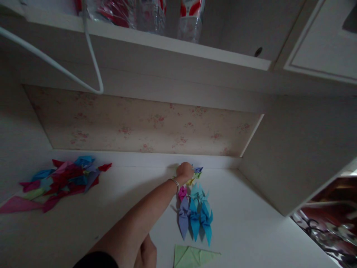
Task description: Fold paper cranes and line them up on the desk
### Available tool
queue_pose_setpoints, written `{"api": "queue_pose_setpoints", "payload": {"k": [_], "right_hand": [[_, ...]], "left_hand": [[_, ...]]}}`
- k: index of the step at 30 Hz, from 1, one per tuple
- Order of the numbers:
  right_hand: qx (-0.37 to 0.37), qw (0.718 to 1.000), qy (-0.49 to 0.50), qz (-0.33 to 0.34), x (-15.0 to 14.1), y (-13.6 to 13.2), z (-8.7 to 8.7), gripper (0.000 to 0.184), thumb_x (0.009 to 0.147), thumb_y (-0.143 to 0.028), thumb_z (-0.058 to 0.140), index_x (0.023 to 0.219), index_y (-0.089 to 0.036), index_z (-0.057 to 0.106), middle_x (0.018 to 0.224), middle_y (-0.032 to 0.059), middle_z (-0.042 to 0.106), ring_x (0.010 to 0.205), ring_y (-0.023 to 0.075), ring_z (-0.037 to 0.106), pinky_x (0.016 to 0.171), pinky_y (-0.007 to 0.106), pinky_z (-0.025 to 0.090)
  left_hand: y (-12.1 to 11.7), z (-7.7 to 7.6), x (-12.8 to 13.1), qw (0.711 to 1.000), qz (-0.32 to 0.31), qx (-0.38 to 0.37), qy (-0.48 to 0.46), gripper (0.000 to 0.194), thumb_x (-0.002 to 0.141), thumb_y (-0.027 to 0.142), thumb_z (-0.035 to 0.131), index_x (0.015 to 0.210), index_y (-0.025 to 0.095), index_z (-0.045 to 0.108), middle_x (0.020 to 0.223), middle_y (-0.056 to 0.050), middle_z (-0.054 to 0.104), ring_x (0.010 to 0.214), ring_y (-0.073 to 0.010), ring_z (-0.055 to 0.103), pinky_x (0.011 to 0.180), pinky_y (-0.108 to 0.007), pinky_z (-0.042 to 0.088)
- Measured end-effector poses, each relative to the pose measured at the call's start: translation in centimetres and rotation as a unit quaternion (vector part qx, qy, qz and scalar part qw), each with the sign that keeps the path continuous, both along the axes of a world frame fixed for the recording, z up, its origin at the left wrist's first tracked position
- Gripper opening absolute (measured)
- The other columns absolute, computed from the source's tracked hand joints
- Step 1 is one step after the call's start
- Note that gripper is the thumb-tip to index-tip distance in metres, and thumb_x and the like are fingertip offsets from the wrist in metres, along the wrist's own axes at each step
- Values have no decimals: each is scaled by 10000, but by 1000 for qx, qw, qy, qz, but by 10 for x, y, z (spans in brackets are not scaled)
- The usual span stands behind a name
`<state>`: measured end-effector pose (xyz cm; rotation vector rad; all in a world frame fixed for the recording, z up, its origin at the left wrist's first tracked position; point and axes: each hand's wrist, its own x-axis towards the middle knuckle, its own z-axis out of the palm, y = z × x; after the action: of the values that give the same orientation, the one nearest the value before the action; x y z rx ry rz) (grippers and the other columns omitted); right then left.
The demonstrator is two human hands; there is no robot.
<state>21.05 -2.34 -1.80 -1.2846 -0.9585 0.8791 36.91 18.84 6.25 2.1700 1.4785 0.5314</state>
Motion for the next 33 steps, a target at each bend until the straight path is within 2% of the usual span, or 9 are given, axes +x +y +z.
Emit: {"api": "queue_pose_setpoints", "payload": {"k": [4, 8, 13, 16, 21, 23, 26, 30, 33], "right_hand": [[-15, 1000, -27, 7, 0, 2, -8, 443, 892, -532, 371, 647, -217, 562, 523, -2, 566, 502, 161, 530, 502, 245, 361], [-15, 999, -34, 39, 4, 1, -5, 453, 898, -557, 364, 641, -216, 515, 524, -18, 524, 510, 149, 501, 514, 239, 335], [-11, 998, -28, 63, 9, -5, 4, 447, 887, -565, 386, 650, -211, 521, 534, -23, 501, 517, 141, 475, 518, 229, 338], [-14, 998, -12, 63, 11, -9, 5, 416, 891, -534, 414, 662, -209, 536, 543, -28, 492, 524, 136, 466, 513, 217, 346], [-31, 996, -18, 79, 12, -15, 8, 412, 892, -525, 424, 669, -200, 544, 546, -33, 464, 526, 132, 443, 516, 217, 343], [-44, 995, -29, 89, 11, -17, 11, 418, 889, -539, 418, 685, -197, 545, 554, -37, 451, 531, 131, 432, 518, 219, 338], [-52, 992, -58, 103, 10, -21, 15, 414, 881, -545, 426, 691, -196, 544, 561, -38, 450, 536, 133, 429, 518, 222, 332], [-53, 983, -123, 127, 8, -25, 17, 406, 883, -528, 423, 687, -197, 551, 553, -36, 461, 528, 134, 439, 513, 224, 323], [-57, 968, -190, 151, 5, -26, 19, 419, 903, -511, 385, 679, -200, 556, 553, -26, 490, 528, 137, 463, 521, 229, 320]], "left_hand": [[-16, 6, -32, 998, -5, 16, -57, 228, 802, 307, 558, 884, 235, 758, 973, -70, 742, 903, -210, 670, 741, -246, 461], [-44, 0, -84, 992, 10, 21, -124, 265, 819, 296, 521, 942, 228, 745, 970, -36, 745, 880, -172, 666, 763, -222, 462], [-91, -7, -173, 976, 56, 12, -210, 301, 825, 304, 484, 939, 170, 729, 949, -55, 742, 860, -172, 666, 776, -239, 484], [-125, -11, -231, 945, 105, -20, -308, 283, 775, 359, 552, 884, 165, 726, 907, -55, 740, 851, -204, 657, 791, -285, 481], [-184, -36, -311, 938, 163, -88, -293, 253, 749, 404, 594, 792, 190, 724, 816, -34, 730, 807, -210, 642, 760, -280, 458], [-201, -45, -327, 932, 187, -107, -293, 252, 742, 412, 601, 777, 195, 723, 813, -33, 727, 809, -211, 639, 756, -275, 453], [-212, -50, -334, 926, 195, -111, -305, 278, 731, 432, 607, 791, 188, 727, 800, -37, 718, 798, -214, 629, 735, -271, 451], [-210, -41, -329, 916, 195, -102, -335, 286, 722, 424, 608, 778, 169, 724, 747, -36, 693, 761, -202, 609, 703, -259, 440], [-209, -33, -328, 895, 225, -122, -367, 284, 696, 415, 624, 759, 154, 713, 628, -21, 639, 638, -173, 570, 584, -233, 412]]}}
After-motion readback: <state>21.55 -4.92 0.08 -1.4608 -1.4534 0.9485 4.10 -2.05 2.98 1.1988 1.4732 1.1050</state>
